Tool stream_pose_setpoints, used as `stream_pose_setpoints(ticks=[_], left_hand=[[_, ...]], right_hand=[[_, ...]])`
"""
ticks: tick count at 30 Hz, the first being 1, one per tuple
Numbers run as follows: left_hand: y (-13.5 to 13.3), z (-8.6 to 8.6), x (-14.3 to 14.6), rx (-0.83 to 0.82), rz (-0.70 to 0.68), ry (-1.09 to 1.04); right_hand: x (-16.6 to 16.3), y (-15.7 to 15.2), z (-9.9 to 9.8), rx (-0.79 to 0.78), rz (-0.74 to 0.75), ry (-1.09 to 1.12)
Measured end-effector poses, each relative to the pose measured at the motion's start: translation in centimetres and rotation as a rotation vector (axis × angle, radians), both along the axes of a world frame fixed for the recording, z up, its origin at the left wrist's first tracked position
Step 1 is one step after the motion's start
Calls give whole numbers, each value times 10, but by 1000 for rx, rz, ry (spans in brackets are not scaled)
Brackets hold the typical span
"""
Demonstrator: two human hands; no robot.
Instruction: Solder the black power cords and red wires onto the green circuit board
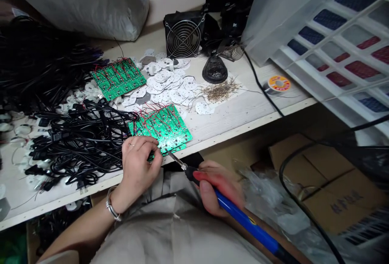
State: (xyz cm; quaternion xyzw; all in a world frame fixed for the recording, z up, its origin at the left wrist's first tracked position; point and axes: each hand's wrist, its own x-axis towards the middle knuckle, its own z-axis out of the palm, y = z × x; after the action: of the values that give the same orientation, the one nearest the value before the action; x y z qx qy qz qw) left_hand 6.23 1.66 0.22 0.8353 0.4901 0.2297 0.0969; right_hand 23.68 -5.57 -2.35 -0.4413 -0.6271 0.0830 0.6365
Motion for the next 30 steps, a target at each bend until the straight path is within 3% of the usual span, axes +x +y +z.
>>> stream_pose_setpoints(ticks=[30], left_hand=[[2,4,3,-56,23,77]], right_hand=[[-8,-2,-6,-86,-47,14]])
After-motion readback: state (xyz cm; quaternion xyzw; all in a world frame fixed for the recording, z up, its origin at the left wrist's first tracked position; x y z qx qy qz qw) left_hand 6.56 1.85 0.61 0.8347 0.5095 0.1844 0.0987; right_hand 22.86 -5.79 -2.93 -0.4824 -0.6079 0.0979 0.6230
